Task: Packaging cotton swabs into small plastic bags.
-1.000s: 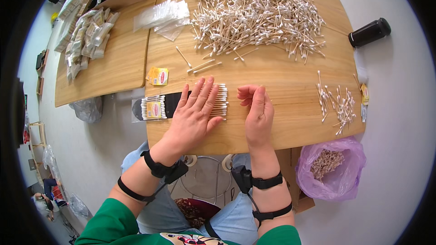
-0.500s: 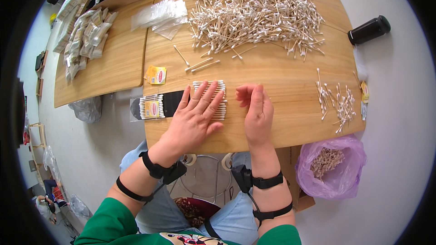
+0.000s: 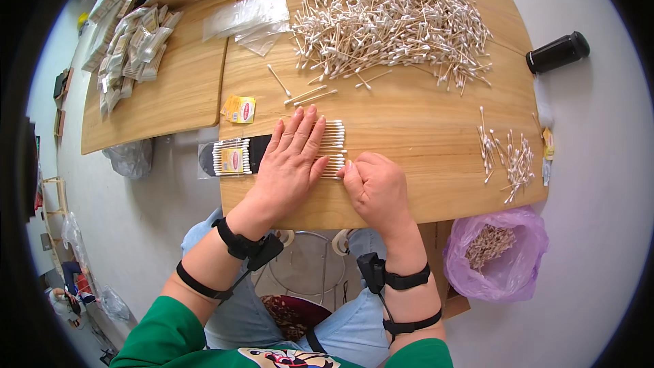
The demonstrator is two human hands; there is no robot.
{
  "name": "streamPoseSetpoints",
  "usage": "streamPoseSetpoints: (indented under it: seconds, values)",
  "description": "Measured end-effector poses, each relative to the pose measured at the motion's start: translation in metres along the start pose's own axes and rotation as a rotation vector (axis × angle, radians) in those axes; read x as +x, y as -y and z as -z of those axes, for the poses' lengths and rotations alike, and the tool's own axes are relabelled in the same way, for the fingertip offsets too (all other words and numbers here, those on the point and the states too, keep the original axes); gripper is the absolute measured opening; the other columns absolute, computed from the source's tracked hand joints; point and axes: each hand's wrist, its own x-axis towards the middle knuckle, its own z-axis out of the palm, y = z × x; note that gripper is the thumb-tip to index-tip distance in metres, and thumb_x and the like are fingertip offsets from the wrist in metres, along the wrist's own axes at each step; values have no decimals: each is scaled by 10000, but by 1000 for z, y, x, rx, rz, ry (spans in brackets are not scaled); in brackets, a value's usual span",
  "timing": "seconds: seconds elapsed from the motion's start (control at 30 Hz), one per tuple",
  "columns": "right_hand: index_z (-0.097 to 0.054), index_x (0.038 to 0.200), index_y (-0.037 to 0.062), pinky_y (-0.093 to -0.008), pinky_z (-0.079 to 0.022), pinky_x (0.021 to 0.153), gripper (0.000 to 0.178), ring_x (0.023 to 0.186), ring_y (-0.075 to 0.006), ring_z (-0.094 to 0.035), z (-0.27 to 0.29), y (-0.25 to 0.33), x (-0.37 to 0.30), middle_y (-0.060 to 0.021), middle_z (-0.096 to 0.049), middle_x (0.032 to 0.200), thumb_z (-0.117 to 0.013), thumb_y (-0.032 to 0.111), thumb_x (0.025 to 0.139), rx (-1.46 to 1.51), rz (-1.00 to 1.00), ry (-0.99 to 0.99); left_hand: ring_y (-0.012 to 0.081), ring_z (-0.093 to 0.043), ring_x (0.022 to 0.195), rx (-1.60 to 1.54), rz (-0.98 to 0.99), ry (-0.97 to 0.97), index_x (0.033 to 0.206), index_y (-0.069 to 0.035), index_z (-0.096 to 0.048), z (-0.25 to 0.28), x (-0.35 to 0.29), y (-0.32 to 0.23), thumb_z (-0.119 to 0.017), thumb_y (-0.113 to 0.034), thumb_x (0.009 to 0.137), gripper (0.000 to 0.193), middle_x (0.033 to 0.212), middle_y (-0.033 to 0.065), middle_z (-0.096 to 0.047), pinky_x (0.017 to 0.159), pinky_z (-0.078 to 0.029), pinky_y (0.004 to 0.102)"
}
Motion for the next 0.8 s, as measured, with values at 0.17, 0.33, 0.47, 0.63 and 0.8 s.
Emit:
streamPoseSetpoints:
  seconds: [0.17, 0.33, 0.47, 0.63, 0.8]
  values:
    - [-719, 771, 18, -387, -472, 592, 255, 633, -298, -587, 5, 2, 0, -137, -587, 672, -581, 121, 960, -81, 13, 76, 280, -229, 1534, -18, 7, 9, 1566, -73, -335, 0, 0, 0, -504, -373, 1022, 644, 1651, 123, -269, 1254, -148, 456]
    - [-736, 796, 16, -383, -463, 583, 262, 621, -290, -584, 6, 1, -1, -137, -590, 685, -574, 124, 971, 31, -129, -10, 279, -233, 1533, -17, 10, 12, 1567, -75, -329, 1, 1, 0, -506, -374, 1022, 646, 1648, 122, -275, 1254, -150, 456]
    - [-741, 812, 10, -376, -461, 581, 268, 613, -279, -579, 3, -3, -1, -139, -584, 681, -567, 127, 978, -18, -51, -14, 279, -237, 1532, -25, 8, -1, 1565, -74, -334, -1, 0, 0, -508, -372, 1021, 644, 1647, 124, -278, 1253, -154, 457]
    - [-739, 811, 15, -395, -474, 597, 263, 626, -302, -580, 0, 1, 1, -140, -584, 684, -567, 127, 976, 56, -137, -66, 288, -247, 1528, -45, 14, 5, 1561, -69, -340, 1, 1, 0, -514, -364, 1021, 640, 1642, 134, -287, 1250, -160, 466]
    - [-746, 836, 18, -387, -472, 594, 257, 622, -301, -580, 2, -2, 2, -140, -590, 694, -565, 130, 981, -36, -69, -19, 291, -253, 1525, -41, 10, -1, 1558, -64, -344, 0, 1, 0, -514, -368, 1021, 640, 1639, 138, -290, 1249, -163, 471]
